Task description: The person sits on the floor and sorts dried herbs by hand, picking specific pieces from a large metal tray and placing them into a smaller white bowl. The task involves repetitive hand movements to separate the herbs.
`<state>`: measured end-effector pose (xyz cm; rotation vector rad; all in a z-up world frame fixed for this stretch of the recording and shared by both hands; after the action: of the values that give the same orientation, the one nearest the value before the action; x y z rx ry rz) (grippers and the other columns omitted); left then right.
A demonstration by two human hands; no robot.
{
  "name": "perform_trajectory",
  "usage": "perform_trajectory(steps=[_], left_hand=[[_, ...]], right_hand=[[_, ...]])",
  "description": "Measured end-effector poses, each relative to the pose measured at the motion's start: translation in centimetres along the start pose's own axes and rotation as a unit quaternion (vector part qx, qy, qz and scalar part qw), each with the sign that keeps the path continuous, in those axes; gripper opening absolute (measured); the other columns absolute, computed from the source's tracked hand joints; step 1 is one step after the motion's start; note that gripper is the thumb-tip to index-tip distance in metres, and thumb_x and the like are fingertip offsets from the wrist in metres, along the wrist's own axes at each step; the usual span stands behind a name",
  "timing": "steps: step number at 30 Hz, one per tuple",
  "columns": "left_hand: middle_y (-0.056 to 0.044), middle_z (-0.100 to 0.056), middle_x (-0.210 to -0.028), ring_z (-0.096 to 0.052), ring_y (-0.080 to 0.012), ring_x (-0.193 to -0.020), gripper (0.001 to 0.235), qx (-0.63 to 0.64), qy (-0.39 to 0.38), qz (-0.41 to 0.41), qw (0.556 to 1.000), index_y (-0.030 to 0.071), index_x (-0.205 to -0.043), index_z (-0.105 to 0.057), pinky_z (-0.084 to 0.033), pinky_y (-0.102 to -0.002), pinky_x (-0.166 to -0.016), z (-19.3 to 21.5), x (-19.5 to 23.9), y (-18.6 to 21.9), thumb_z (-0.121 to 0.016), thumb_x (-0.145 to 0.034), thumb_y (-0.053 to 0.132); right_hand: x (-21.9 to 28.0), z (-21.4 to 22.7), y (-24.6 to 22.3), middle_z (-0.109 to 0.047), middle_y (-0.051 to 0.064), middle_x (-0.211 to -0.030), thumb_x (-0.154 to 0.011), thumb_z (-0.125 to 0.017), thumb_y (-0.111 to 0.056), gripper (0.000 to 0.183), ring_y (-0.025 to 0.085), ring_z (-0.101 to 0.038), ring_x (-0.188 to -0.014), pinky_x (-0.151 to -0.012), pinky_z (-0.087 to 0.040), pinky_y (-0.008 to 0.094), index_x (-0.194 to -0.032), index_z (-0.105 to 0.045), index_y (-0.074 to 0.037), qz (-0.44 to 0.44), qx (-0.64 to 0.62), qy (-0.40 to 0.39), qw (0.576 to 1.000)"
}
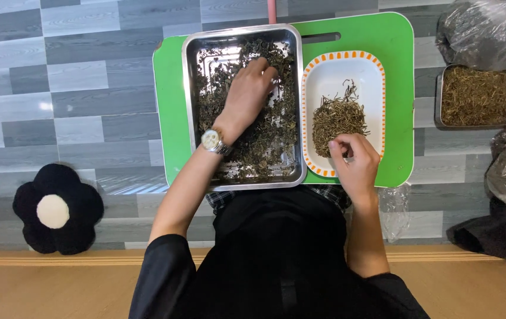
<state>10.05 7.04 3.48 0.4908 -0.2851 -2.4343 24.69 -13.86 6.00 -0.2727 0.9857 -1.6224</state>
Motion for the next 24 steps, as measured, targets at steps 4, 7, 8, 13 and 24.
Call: perform_trajectory(steps=[4,7,8,13,24], left_hand=[[-0.006,-0.061,-0.088,-0.066,-0.0247,-0.082,0.027,-0.015,-0.007,-0.041,0.999,0.009,-0.095,-0.072,-0.055,-0.036,-0.066,-1.8,-0.8,0.7,-0.084,-0.073,-0.001],[-0.006,-0.060,-0.090,-0.066,-0.0216,-0.082,0.024,-0.012,-0.040,-0.028,0.999,0.009,-0.098,-0.073,-0.056,-0.031,-0.068,-3.4,-0.9,0.3,-0.081,-0.078,-0.002],[-0.006,-0.061,-0.090,-0.066,-0.0212,-0.082,0.024,-0.011,-0.047,-0.025,0.999,0.009,-0.098,-0.073,-0.056,-0.031,-0.068,-4.5,-0.8,-0.2,-0.081,-0.078,-0.002],[-0.010,-0.062,-0.095,-0.069,-0.0254,-0.089,0.018,-0.010,-0.070,-0.023,0.997,0.005,-0.098,-0.069,-0.058,-0.034,-0.069,-4.9,-0.5,0.0,-0.076,-0.083,-0.002],[-0.008,-0.065,-0.091,-0.070,-0.0237,-0.080,0.011,0.071,-0.159,0.024,0.984,0.008,-0.091,-0.073,-0.059,-0.033,-0.070,-2.3,5.5,1.3,-0.069,-0.097,0.017]], right_hand=[[0.0,0.2,0.3,-0.065,0.008,-0.076,-0.102,-0.072,-0.007,0.011,0.025,-0.065,-0.068,-0.058,-0.050,0.035,-0.093,-0.070,-0.004,0.003,-0.008,0.006,1.000],[0.2,0.4,0.5,-0.065,0.008,-0.076,-0.101,-0.074,-0.007,0.009,0.025,-0.065,-0.070,-0.059,-0.051,0.034,-0.094,-0.070,-0.005,0.002,-0.012,0.012,1.000],[0.2,0.5,0.4,-0.065,0.008,-0.076,-0.101,-0.074,-0.006,0.009,0.025,-0.065,-0.069,-0.058,-0.051,0.034,-0.093,-0.070,-0.004,-0.004,-0.014,0.012,1.000],[0.5,0.3,1.4,-0.066,0.008,-0.076,-0.101,-0.073,-0.007,0.009,0.024,-0.065,-0.068,-0.057,-0.050,0.033,-0.093,-0.070,-0.004,-0.010,-0.022,0.008,1.000],[0.5,-0.1,1.1,-0.066,0.008,-0.076,-0.100,-0.074,-0.007,0.008,0.023,-0.065,-0.068,-0.058,-0.051,0.033,-0.093,-0.071,-0.005,-0.011,-0.021,-0.003,1.000]])
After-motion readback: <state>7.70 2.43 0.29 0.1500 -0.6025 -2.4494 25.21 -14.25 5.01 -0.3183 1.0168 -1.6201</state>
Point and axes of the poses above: each hand's wrist, its own x-axis away from the middle knuckle, its own z-axis out of the back of the hand, y = z × x, the point moved 10 cm from there along -x, towards the middle knuckle
